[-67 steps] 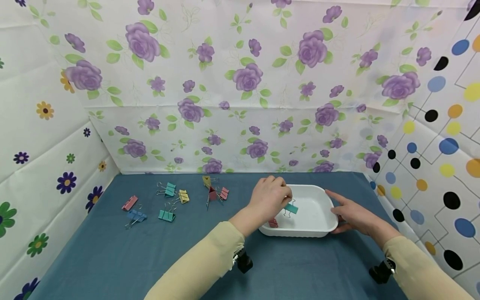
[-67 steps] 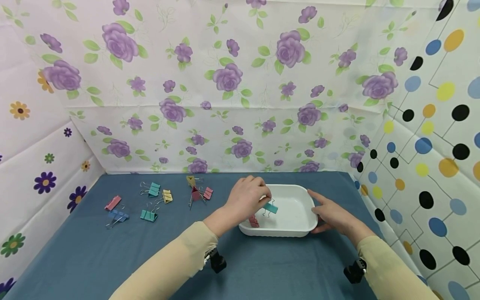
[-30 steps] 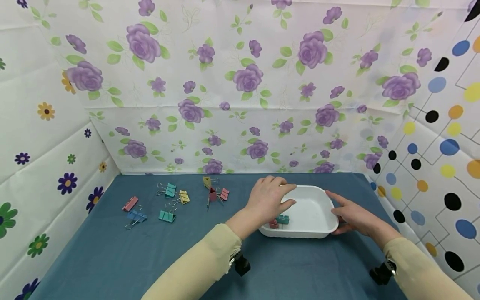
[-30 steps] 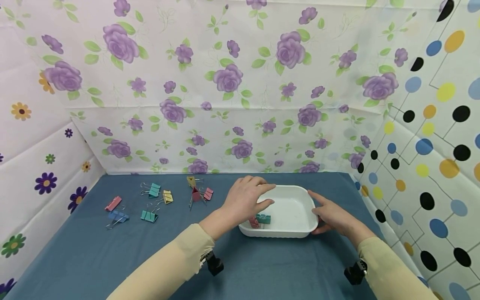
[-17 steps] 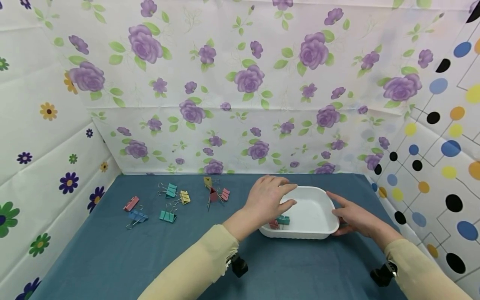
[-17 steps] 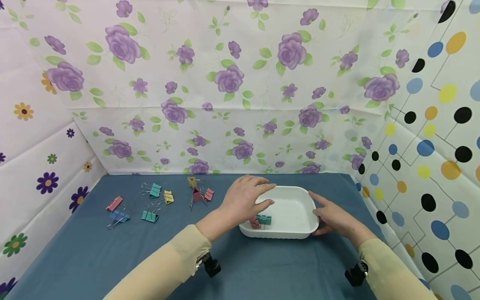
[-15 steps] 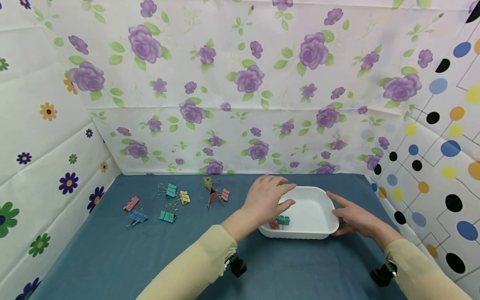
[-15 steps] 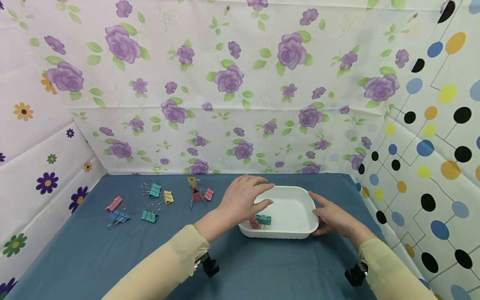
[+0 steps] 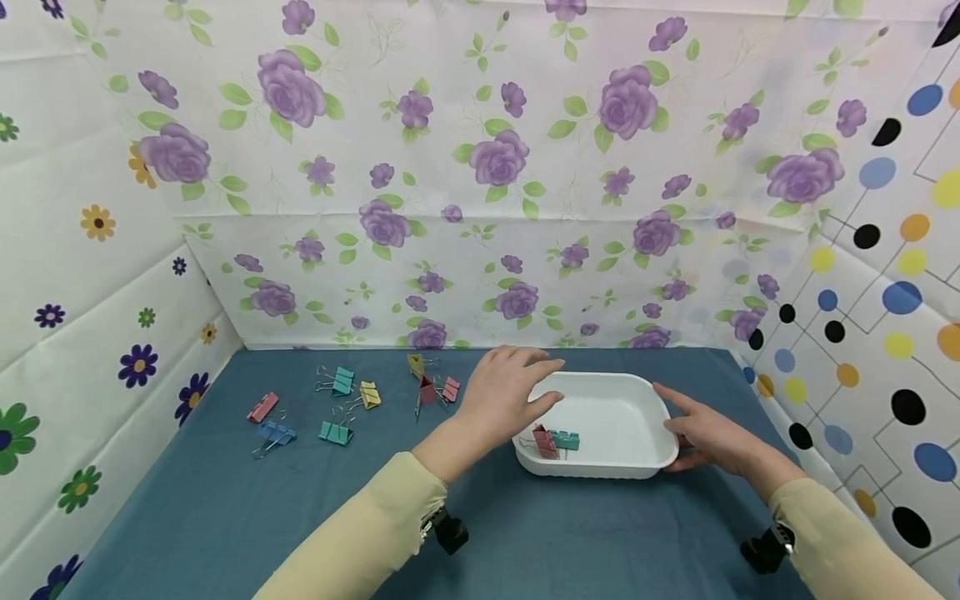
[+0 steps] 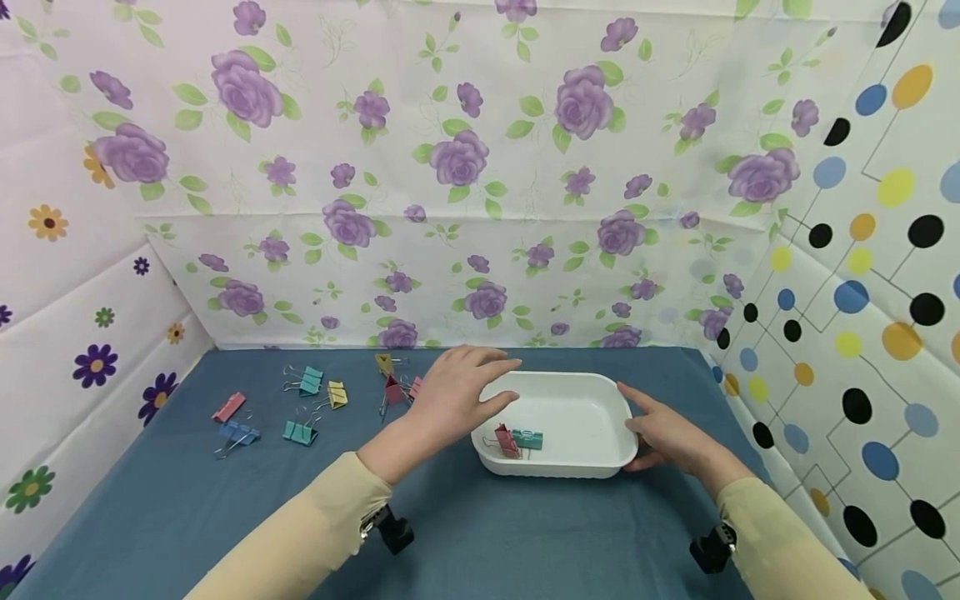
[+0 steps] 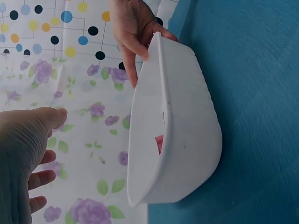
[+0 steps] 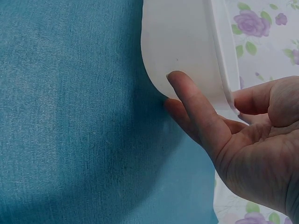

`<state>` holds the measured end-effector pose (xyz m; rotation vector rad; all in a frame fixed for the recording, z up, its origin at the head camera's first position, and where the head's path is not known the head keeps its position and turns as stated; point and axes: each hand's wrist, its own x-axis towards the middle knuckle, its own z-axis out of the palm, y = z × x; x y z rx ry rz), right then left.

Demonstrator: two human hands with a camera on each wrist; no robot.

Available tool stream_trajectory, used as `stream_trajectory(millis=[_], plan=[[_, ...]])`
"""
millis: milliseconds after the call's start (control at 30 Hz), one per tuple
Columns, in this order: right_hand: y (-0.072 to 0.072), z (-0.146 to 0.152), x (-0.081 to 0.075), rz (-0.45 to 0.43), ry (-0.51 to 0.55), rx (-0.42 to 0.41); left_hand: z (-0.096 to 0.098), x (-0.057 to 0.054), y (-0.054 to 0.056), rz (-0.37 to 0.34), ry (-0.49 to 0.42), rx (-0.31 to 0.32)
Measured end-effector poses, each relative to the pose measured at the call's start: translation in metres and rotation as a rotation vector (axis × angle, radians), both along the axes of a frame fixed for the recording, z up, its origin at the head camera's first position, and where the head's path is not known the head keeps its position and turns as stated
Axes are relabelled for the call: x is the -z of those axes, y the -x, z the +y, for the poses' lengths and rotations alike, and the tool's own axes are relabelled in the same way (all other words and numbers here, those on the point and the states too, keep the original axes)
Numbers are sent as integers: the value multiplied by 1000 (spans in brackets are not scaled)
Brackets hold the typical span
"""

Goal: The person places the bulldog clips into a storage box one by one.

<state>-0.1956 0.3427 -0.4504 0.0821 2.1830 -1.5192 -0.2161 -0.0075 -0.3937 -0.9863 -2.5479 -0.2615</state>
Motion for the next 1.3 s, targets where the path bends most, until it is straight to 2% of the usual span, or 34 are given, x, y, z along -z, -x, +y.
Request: stream_trajectory(millis=[300, 667, 1033, 1300], plan=[[-1, 0, 0, 2, 2, 0, -17, 3, 1, 23, -19, -1], [2, 0, 2, -6, -5, 6, -44, 3, 1, 46, -51, -35], [1, 0, 2, 3, -8, -1, -66, 4, 2, -9, -101, -78], [1, 1, 2, 4, -12, 0, -80, 3, 1, -18, -136, -101]])
